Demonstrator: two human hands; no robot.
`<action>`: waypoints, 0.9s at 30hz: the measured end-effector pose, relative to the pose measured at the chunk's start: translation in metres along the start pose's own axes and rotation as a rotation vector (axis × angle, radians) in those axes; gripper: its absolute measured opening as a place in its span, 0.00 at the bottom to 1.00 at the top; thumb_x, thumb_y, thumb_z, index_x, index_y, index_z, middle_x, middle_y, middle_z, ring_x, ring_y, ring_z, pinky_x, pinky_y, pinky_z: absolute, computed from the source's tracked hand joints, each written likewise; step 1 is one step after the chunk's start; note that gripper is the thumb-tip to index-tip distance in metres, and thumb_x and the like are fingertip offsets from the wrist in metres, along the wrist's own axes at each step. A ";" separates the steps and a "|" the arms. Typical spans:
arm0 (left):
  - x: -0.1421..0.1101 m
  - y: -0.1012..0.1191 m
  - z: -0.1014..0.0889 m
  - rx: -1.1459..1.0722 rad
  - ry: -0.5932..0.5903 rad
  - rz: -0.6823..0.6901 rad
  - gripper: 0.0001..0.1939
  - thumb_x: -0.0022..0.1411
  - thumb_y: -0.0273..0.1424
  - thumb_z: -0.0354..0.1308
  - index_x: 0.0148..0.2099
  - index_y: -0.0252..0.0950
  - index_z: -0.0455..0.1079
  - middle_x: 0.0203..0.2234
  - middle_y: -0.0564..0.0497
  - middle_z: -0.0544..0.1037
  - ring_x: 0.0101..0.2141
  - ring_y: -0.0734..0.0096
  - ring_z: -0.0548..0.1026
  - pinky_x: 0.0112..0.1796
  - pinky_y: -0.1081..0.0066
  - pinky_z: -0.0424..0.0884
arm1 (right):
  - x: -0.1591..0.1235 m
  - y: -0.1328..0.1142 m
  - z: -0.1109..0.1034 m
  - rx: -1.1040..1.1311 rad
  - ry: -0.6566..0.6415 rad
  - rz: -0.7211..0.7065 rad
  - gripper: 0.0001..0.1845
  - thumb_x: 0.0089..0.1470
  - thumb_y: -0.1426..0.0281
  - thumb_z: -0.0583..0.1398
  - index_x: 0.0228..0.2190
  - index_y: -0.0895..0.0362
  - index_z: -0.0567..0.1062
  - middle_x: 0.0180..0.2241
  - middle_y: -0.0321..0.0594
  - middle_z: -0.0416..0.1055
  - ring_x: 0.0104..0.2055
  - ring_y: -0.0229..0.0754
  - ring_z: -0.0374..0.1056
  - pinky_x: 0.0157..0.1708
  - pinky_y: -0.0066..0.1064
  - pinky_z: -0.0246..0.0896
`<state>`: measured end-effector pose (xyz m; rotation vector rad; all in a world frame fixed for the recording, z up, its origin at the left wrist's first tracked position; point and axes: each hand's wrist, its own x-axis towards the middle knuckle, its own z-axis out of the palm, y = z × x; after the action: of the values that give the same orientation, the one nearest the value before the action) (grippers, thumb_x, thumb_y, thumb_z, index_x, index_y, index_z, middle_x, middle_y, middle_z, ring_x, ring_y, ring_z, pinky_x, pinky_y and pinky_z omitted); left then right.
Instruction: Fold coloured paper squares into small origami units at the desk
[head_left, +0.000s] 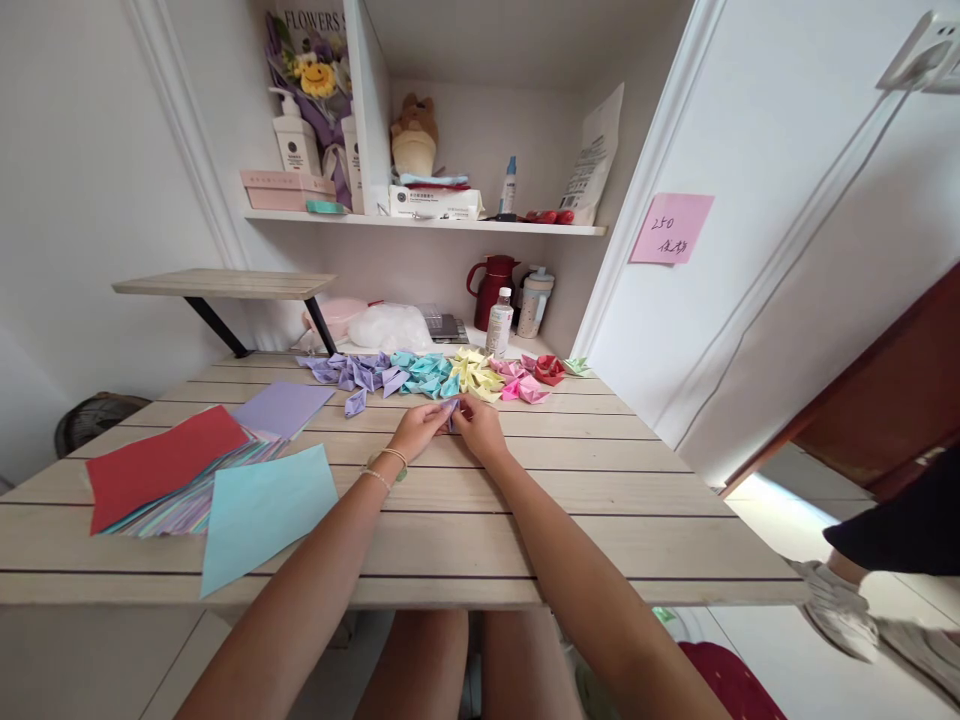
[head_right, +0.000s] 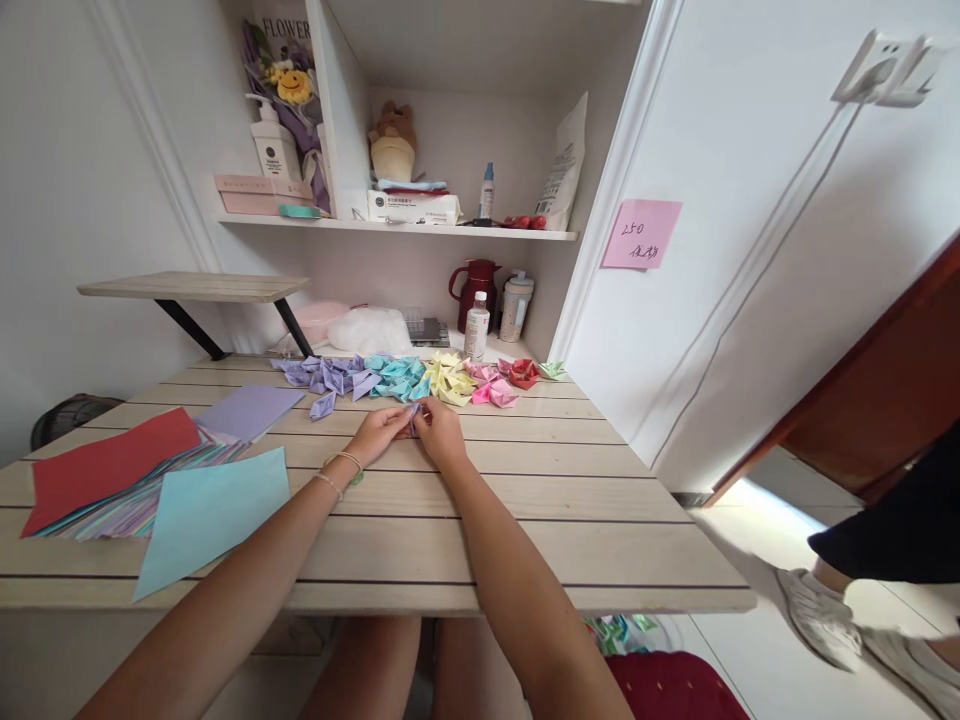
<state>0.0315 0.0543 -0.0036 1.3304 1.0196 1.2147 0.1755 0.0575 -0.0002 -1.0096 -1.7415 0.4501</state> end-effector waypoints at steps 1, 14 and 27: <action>0.000 0.000 0.000 0.014 -0.012 0.013 0.19 0.47 0.42 0.64 0.35 0.31 0.74 0.27 0.49 0.78 0.29 0.72 0.74 0.33 0.73 0.71 | 0.000 0.000 0.000 -0.023 -0.009 -0.028 0.12 0.50 0.71 0.54 0.35 0.56 0.75 0.30 0.38 0.74 0.28 0.38 0.66 0.33 0.28 0.62; -0.002 0.001 0.001 0.058 -0.044 0.054 0.22 0.47 0.40 0.65 0.41 0.31 0.73 0.29 0.46 0.79 0.33 0.66 0.76 0.36 0.68 0.71 | 0.005 0.012 0.000 0.157 -0.083 0.003 0.14 0.48 0.76 0.55 0.34 0.57 0.79 0.32 0.40 0.77 0.30 0.39 0.70 0.33 0.30 0.65; -0.004 0.009 -0.006 -0.188 0.057 -0.096 0.16 0.45 0.34 0.68 0.35 0.31 0.72 0.29 0.46 0.79 0.31 0.70 0.77 0.39 0.66 0.73 | 0.006 0.006 -0.005 0.333 -0.166 0.037 0.17 0.47 0.74 0.57 0.41 0.56 0.76 0.37 0.41 0.76 0.39 0.41 0.71 0.41 0.34 0.66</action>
<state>0.0245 0.0497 0.0047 1.0945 0.9725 1.2492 0.1819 0.0646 0.0011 -0.7829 -1.7223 0.8375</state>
